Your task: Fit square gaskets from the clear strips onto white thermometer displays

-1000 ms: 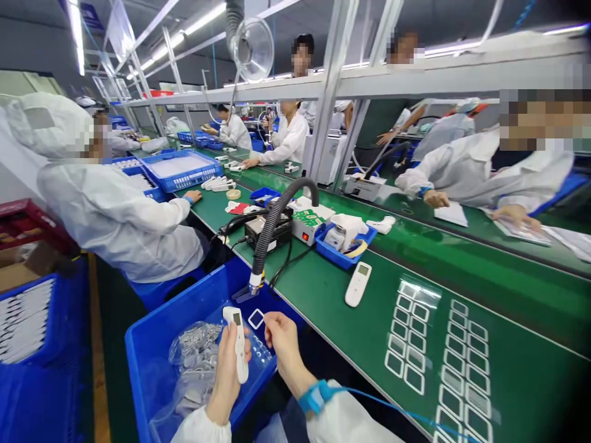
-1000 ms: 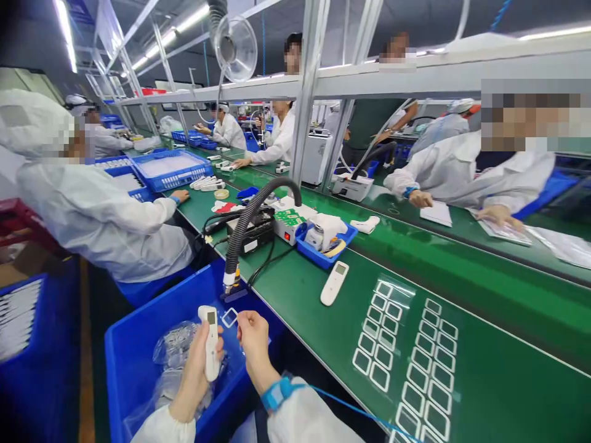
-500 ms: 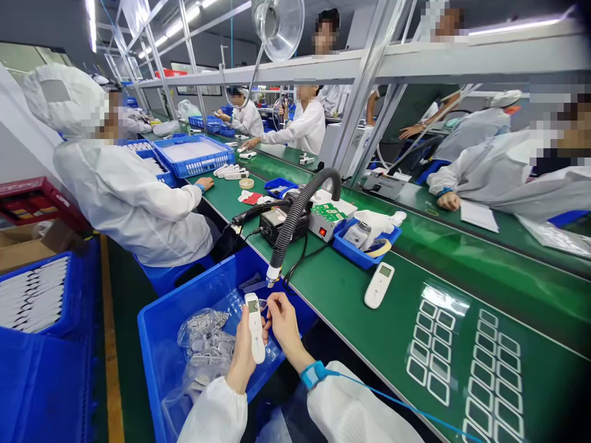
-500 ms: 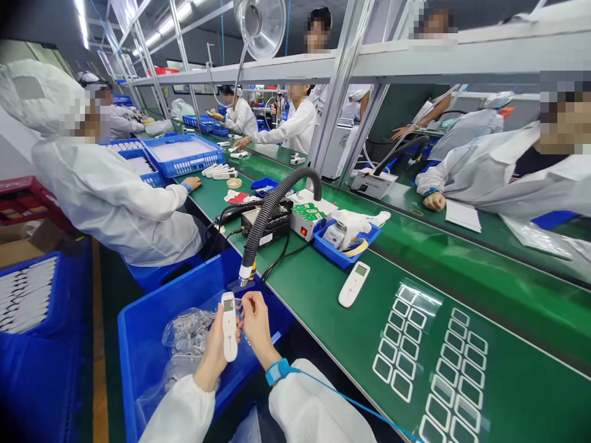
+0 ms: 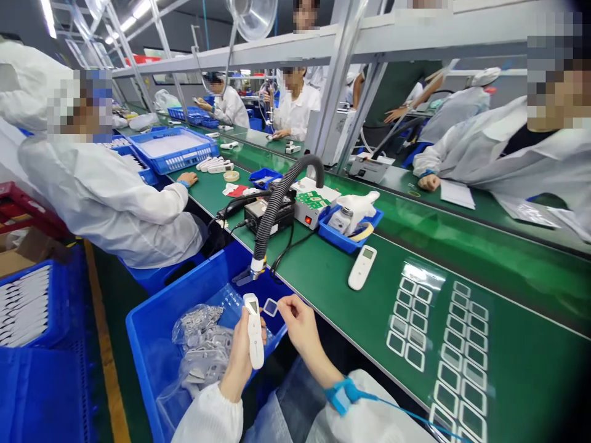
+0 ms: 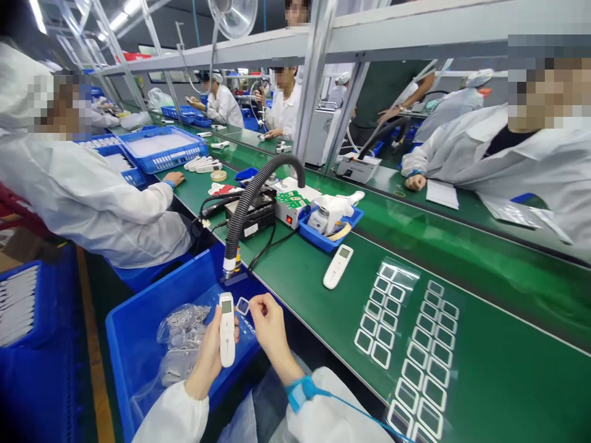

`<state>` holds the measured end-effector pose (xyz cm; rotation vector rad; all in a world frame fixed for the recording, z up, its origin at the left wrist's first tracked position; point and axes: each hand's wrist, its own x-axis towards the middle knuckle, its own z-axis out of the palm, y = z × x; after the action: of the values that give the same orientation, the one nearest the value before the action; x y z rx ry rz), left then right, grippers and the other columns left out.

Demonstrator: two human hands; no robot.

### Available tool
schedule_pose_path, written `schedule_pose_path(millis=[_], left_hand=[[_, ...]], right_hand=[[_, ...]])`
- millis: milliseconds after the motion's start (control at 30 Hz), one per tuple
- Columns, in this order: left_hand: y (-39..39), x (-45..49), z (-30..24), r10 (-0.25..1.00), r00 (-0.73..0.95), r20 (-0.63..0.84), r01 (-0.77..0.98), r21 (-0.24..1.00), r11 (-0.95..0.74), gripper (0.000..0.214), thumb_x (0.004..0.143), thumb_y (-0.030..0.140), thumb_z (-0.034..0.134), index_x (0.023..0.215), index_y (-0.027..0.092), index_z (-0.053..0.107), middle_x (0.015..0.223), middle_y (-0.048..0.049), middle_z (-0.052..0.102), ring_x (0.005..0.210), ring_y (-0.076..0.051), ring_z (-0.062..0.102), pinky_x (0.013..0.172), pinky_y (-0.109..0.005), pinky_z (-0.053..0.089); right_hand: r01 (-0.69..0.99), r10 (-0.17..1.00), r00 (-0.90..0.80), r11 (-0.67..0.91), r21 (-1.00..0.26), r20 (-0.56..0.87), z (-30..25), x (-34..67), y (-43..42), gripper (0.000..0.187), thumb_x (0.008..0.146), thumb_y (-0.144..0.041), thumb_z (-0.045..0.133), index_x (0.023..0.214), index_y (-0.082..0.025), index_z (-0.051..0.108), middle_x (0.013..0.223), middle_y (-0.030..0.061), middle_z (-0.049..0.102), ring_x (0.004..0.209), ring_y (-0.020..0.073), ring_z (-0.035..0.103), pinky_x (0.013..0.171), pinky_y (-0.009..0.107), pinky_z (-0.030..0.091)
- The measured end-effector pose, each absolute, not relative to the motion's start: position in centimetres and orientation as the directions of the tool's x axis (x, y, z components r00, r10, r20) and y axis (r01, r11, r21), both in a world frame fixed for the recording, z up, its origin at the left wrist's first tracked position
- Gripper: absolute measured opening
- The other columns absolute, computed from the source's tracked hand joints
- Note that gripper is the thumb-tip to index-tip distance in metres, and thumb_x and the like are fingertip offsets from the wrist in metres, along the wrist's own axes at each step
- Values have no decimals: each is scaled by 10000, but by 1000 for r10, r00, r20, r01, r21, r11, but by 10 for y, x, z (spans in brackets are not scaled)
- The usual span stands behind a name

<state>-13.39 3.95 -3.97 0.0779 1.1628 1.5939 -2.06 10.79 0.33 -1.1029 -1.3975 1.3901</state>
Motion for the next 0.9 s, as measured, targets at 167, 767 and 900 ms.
schedule_pose_path(millis=[167, 767, 900], left_hand=[[10, -86, -28, 806, -261, -531, -703, 677, 219, 649, 738, 679, 694, 1077, 130, 627, 698, -19, 619, 468, -97, 508, 428, -202, 394], [-4, -21, 19, 851, -10, -526, -537, 720, 439, 526, 883, 640, 526, 902, 130, 654, 567, -21, 567, 472, -100, 455, 456, -196, 331], [-5, -15, 23, 835, 34, -549, -482, 723, 495, 574, 869, 679, 509, 902, 127, 661, 519, -21, 539, 472, -106, 451, 454, -190, 323]], right_hand=[[76, 953, -190, -224, -972, -235, 24, 75, 77, 271, 764, -410, 666, 661, -174, 580, 546, -60, 409, 483, 79, 309, 475, 237, 247], [-278, 822, -63, -559, -781, -566, 46, 163, 37, 270, 605, -350, 745, 606, -175, 539, 427, -133, 278, 390, 8, 143, 399, 191, 57], [-314, 837, -36, -529, -788, -547, 52, 163, 39, 250, 617, -341, 731, 605, -179, 541, 413, -129, 287, 388, 13, 151, 391, 192, 63]])
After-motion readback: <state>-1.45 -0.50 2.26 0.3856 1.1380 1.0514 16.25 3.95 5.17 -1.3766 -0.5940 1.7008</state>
